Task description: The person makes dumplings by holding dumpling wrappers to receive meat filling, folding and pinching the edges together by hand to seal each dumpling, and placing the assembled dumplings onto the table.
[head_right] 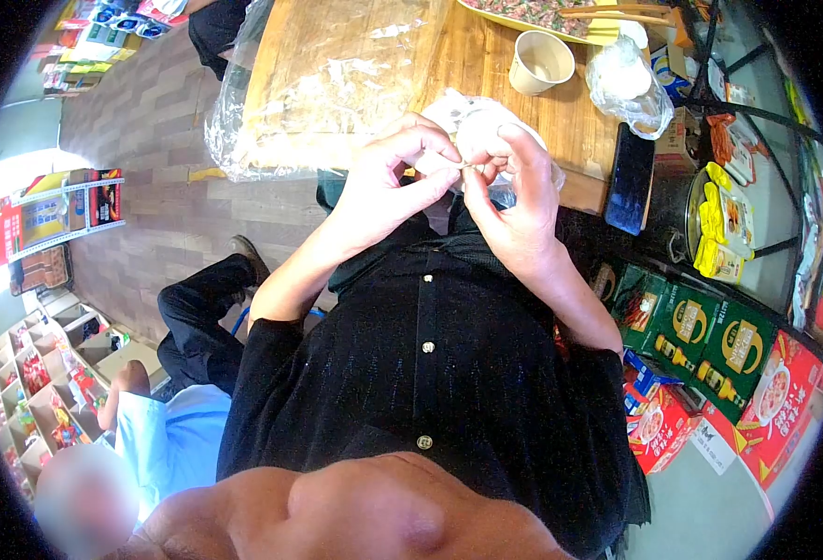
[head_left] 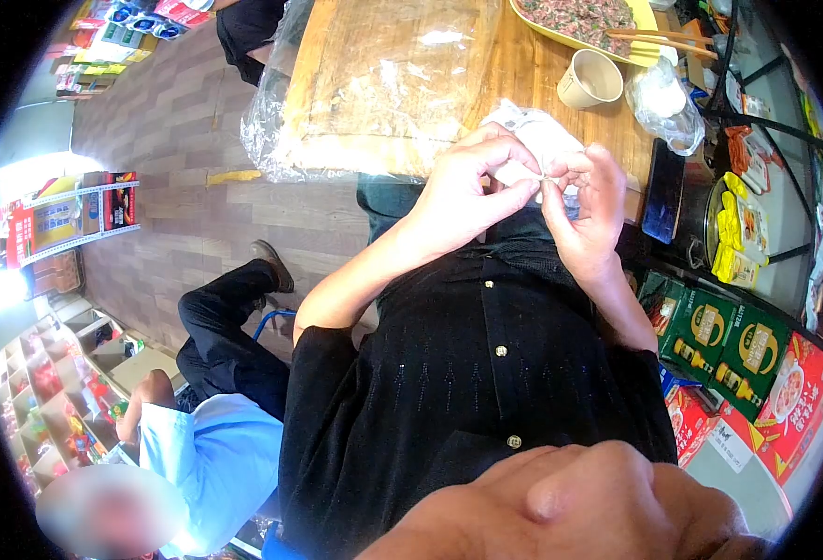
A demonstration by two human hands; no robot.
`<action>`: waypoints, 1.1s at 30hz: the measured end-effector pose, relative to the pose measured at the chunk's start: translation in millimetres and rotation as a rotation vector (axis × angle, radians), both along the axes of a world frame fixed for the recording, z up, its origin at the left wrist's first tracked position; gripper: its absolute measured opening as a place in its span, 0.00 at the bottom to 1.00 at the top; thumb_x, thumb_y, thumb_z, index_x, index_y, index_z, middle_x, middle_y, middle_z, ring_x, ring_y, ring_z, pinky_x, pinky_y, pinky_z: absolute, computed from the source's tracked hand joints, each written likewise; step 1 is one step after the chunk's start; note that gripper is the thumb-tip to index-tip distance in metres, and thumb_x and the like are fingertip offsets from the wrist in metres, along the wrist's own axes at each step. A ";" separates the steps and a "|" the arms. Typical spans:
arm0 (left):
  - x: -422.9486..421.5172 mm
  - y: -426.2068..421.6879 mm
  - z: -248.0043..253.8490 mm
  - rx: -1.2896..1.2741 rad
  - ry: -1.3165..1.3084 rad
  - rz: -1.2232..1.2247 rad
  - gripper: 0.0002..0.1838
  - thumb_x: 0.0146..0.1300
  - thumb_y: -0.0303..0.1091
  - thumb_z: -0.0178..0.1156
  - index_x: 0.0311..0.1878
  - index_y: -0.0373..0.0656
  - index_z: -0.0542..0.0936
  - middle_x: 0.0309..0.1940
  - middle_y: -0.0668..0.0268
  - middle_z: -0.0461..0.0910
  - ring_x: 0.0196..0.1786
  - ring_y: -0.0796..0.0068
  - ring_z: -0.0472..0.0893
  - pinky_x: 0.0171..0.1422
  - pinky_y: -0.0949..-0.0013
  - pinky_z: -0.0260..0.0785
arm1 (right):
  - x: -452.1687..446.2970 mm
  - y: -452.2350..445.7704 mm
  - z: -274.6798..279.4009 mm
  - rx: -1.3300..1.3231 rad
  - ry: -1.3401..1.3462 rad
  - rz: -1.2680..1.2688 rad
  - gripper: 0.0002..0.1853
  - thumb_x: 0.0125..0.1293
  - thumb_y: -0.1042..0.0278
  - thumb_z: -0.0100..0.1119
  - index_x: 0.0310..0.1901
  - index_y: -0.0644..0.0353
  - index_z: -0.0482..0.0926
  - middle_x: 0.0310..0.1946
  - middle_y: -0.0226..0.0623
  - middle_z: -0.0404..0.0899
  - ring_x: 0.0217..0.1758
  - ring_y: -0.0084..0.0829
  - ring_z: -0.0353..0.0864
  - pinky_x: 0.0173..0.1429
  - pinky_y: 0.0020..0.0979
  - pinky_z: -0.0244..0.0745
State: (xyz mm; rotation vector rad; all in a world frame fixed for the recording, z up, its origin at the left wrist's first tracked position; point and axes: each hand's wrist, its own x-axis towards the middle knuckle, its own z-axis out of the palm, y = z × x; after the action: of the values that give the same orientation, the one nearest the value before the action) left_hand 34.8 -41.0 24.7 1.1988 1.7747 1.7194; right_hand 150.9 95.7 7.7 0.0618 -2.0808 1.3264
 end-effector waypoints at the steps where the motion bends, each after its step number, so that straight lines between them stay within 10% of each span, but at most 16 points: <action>1: 0.3 -0.3 -4.0 0.029 -0.092 -0.005 0.06 0.57 0.28 0.65 0.38 0.40 0.80 0.34 0.69 0.74 0.35 0.84 0.73 0.34 0.79 0.65 | 0.6 1.1 -1.5 0.016 0.003 -0.004 0.38 0.56 0.93 0.55 0.67 0.60 0.53 0.41 0.39 0.72 0.43 0.25 0.73 0.46 0.26 0.71; 9: 4.3 1.4 -11.5 0.106 -0.600 -0.001 0.05 0.57 0.25 0.63 0.36 0.39 0.79 0.33 0.68 0.75 0.34 0.83 0.74 0.36 0.80 0.67 | 0.2 -3.7 8.0 0.011 -0.002 -0.034 0.36 0.54 0.91 0.60 0.63 0.62 0.58 0.35 0.35 0.75 0.36 0.22 0.76 0.41 0.24 0.72; 11: 3.3 -0.6 -4.0 0.024 -0.055 0.088 0.05 0.56 0.23 0.63 0.36 0.39 0.79 0.34 0.66 0.76 0.33 0.81 0.75 0.35 0.80 0.68 | -0.4 -5.9 7.1 0.032 0.019 0.012 0.35 0.54 0.91 0.60 0.63 0.61 0.58 0.35 0.35 0.75 0.36 0.22 0.76 0.43 0.25 0.73; 24: 3.7 -2.9 -2.3 0.084 0.030 0.067 0.09 0.57 0.22 0.63 0.42 0.38 0.78 0.39 0.65 0.76 0.39 0.79 0.76 0.40 0.77 0.70 | -4.0 -8.0 6.6 -0.090 -0.045 0.037 0.38 0.57 0.93 0.53 0.67 0.58 0.51 0.43 0.42 0.72 0.43 0.26 0.73 0.45 0.25 0.70; 30: 7.2 -4.2 -2.2 0.220 -0.449 0.091 0.09 0.57 0.22 0.64 0.42 0.36 0.77 0.37 0.69 0.76 0.34 0.85 0.74 0.36 0.81 0.68 | -5.9 -5.5 6.2 0.043 0.005 -0.104 0.33 0.54 0.90 0.60 0.61 0.63 0.59 0.37 0.36 0.76 0.32 0.20 0.74 0.36 0.21 0.71; 33: -0.7 -9.9 -10.1 0.094 -0.581 -0.052 0.11 0.61 0.22 0.61 0.47 0.37 0.75 0.42 0.68 0.76 0.43 0.82 0.76 0.49 0.78 0.69 | -3.8 -3.4 4.9 0.085 -0.029 -0.125 0.31 0.53 0.89 0.60 0.59 0.64 0.61 0.35 0.36 0.76 0.32 0.21 0.75 0.36 0.22 0.71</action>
State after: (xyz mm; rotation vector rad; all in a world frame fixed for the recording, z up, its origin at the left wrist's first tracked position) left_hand 34.1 -50.9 14.6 0.6662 1.3135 1.8879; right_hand 147.1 92.3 12.6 -0.0501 -2.1293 1.1705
